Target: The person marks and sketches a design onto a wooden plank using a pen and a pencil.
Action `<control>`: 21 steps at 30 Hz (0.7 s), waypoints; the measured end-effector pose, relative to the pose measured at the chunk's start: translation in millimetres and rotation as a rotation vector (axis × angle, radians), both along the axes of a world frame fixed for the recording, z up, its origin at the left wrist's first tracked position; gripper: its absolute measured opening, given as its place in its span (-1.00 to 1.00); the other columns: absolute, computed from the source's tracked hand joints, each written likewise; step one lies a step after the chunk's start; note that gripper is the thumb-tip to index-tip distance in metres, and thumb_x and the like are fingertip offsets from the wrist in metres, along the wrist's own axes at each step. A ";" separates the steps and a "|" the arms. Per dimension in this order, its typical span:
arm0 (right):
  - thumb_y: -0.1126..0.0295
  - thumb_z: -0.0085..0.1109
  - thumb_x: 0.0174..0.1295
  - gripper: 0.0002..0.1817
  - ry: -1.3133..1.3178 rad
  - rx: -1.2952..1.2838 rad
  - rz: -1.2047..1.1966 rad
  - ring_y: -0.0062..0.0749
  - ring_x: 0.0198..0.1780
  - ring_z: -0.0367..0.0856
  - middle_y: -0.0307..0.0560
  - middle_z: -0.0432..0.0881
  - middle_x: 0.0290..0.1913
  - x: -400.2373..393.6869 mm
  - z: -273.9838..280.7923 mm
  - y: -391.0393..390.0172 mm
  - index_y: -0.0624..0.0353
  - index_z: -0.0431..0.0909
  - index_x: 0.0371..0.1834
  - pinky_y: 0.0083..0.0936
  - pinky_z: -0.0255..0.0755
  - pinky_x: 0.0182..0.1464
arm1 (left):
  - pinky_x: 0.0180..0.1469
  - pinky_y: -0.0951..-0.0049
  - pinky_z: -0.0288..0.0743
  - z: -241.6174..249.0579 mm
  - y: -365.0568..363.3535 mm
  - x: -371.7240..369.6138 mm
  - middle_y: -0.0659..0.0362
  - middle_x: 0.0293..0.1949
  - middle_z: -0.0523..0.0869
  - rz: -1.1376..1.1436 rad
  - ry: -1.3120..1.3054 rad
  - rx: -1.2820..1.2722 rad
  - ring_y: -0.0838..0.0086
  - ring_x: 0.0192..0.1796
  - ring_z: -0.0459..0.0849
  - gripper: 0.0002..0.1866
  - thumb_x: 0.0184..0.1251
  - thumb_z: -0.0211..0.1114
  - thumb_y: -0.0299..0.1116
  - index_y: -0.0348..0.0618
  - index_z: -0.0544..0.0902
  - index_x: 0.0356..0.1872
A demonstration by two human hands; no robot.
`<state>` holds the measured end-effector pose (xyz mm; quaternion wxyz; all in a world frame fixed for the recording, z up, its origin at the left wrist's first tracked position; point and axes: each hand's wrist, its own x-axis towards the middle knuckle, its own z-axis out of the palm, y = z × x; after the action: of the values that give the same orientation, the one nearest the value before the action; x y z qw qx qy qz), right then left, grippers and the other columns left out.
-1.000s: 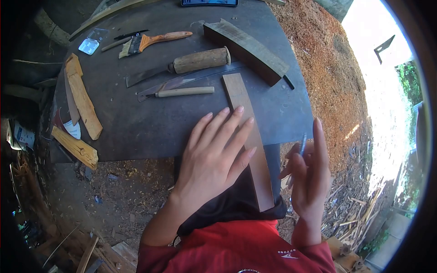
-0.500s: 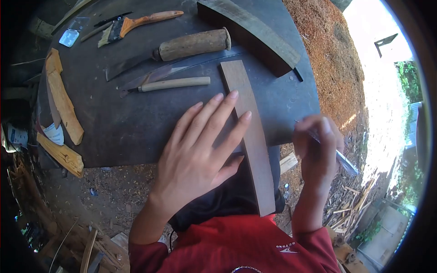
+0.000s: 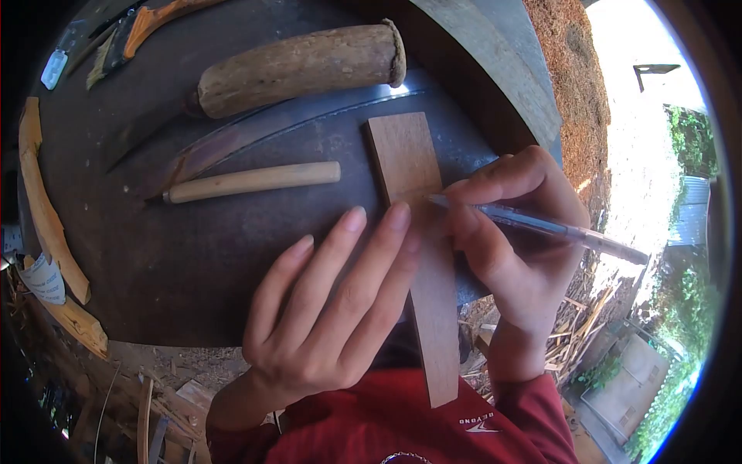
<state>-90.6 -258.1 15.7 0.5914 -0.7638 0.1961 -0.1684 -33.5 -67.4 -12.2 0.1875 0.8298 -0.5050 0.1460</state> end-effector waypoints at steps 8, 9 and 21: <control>0.56 0.45 0.11 -0.77 -0.037 -0.106 0.072 -0.51 -0.51 0.61 0.07 0.66 -0.39 -0.7 -11.1 -2.7 0.37 0.54 -0.30 -0.65 0.43 -0.47 | 0.41 0.25 0.43 -0.8 4.5 0.3 0.30 0.14 0.88 -0.039 -0.058 0.086 0.33 0.22 0.79 -0.67 0.68 0.07 -0.24 0.07 0.84 0.06; 0.57 0.46 0.10 -0.76 -0.032 -0.122 0.081 -0.51 -0.51 0.61 0.08 0.66 -0.39 -1.2 -11.5 -3.2 0.37 0.53 -0.30 -0.65 0.43 -0.47 | 0.41 0.25 0.43 -1.8 5.4 1.1 0.31 0.14 0.88 -0.046 -0.073 0.091 0.34 0.22 0.79 -0.70 0.66 0.11 -0.26 0.08 0.84 0.05; 0.50 0.47 0.10 -0.75 -0.037 -0.223 0.143 -0.49 -0.53 0.58 0.10 0.66 -0.43 3.8 -11.0 -6.4 0.35 0.54 -0.33 -0.63 0.39 -0.48 | 0.41 0.23 0.43 -0.2 8.7 5.5 0.33 0.15 0.88 -0.096 -0.107 0.120 0.33 0.26 0.74 -0.72 0.65 0.14 -0.27 0.10 0.84 0.05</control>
<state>-86.8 -264.5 4.8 0.5171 -0.8335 0.1101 -0.1605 -28.0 -58.7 -12.4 0.1169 0.8054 -0.5613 0.1503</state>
